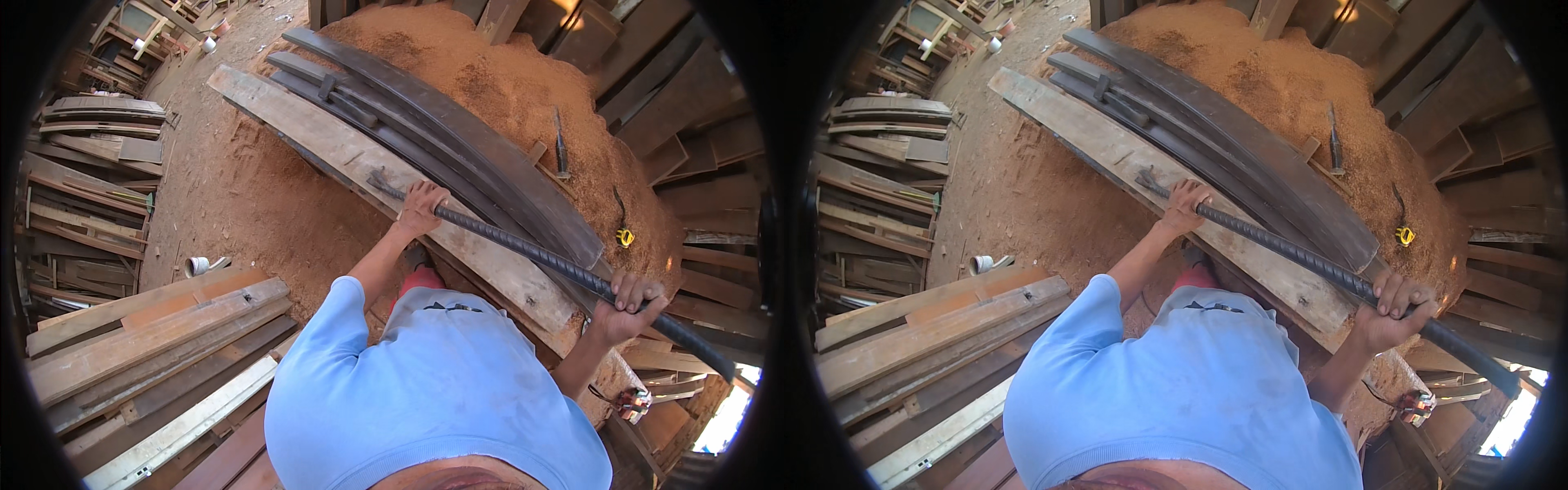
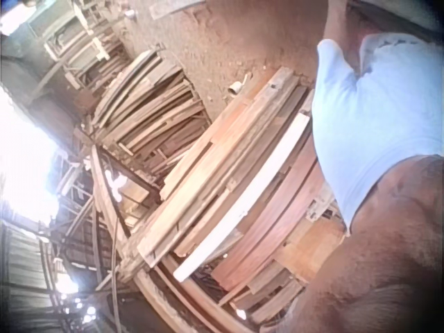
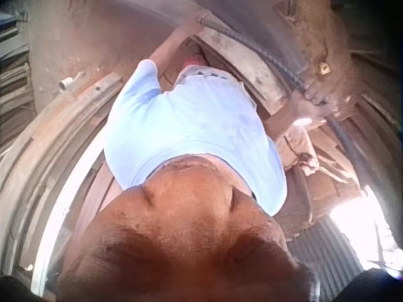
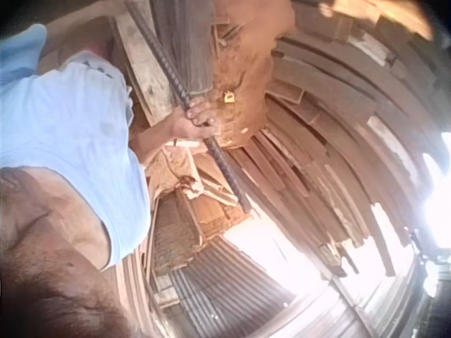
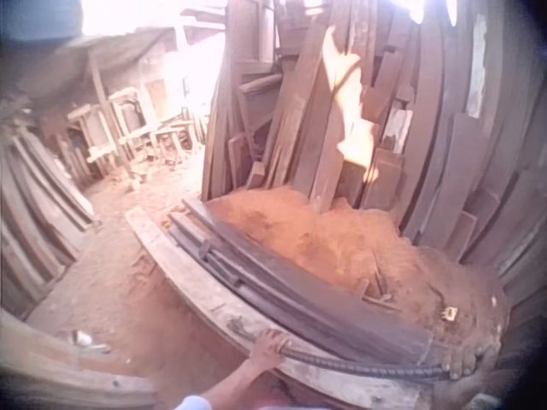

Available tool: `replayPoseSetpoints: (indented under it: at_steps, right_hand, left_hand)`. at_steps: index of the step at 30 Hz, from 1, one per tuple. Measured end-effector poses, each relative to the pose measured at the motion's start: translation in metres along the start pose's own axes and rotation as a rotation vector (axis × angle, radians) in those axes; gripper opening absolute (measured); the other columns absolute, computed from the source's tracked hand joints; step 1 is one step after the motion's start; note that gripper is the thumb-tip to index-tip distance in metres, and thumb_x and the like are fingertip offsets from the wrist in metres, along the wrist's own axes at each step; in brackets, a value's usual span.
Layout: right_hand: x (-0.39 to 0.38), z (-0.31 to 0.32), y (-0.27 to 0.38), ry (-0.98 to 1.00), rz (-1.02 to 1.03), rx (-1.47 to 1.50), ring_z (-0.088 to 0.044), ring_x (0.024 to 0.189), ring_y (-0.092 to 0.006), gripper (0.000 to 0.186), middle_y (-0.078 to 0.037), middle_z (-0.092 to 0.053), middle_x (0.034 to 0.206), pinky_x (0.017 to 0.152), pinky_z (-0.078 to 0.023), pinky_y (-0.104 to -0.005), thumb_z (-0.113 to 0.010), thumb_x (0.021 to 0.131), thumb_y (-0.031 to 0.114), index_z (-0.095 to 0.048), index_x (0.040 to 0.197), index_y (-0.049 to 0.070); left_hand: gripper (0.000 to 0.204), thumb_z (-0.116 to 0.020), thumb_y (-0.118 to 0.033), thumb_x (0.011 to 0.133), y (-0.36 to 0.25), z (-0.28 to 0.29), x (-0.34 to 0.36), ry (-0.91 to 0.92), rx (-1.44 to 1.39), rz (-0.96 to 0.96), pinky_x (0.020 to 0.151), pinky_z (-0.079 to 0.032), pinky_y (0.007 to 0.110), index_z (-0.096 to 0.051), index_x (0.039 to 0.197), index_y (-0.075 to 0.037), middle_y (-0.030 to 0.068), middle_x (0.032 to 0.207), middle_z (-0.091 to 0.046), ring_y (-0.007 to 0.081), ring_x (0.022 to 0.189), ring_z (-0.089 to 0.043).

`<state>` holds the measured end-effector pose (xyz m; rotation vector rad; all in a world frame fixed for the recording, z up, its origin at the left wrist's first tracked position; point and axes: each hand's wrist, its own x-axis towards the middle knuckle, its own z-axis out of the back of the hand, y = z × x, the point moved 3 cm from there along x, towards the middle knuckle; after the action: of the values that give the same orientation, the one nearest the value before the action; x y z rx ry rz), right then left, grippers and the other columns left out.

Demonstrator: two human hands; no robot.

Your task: The person uses a long metal rod as a lever to bend a thick steel rebar on a wooden plank. They repeatedly position the rod under the rebar and apply downward force to curve the metal, adjusting the position of the rebar between bends.

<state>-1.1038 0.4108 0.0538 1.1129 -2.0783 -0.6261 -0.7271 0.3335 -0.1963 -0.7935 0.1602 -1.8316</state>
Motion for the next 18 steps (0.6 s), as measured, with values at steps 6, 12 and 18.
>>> replayPoseSetpoints:
  at_steps: [6,12,18]
  right_hand:
    - [-0.031,0.061,0.003,-0.399,-0.13,-0.06,-0.034,0.054,-0.006,0.03,0.007,-0.031,0.059,0.062,-0.038,-0.0275,-0.053,0.107,0.028,-0.048,0.08,0.015]
    - [0.024,-0.016,0.011,-0.084,-0.014,0.015,-0.037,0.059,-0.0077,0.024,0.006,-0.038,0.068,0.066,-0.038,-0.0286,-0.058,0.106,0.031,-0.055,0.095,0.01]
    - [0.093,-0.089,-0.011,0.42,-0.069,0.231,-0.039,0.061,-0.0063,0.038,0.007,-0.041,0.071,0.066,-0.038,-0.0267,-0.063,0.102,0.04,-0.06,0.114,0.005]
  left_hand:
    - [0.033,-0.067,-0.017,0.085,-0.007,-0.018,-0.008,0.322,-0.039,0.125,0.084,-0.045,0.048,-0.064,0.118,-0.014,0.0117,0.08,-0.067,0.0378,0.085,-0.064]
    - [0.031,-0.069,-0.017,0.086,-0.015,-0.003,0.004,0.292,-0.21,0.237,0.068,-0.049,0.05,-0.066,0.117,-0.02,0.0167,0.069,-0.064,0.0404,0.075,-0.066]
    - [0.032,-0.072,-0.013,0.082,-0.011,0.019,0.017,0.102,-0.31,0.289,0.066,-0.051,0.049,-0.066,0.114,-0.018,0.0164,0.068,-0.064,0.0396,0.072,-0.067]
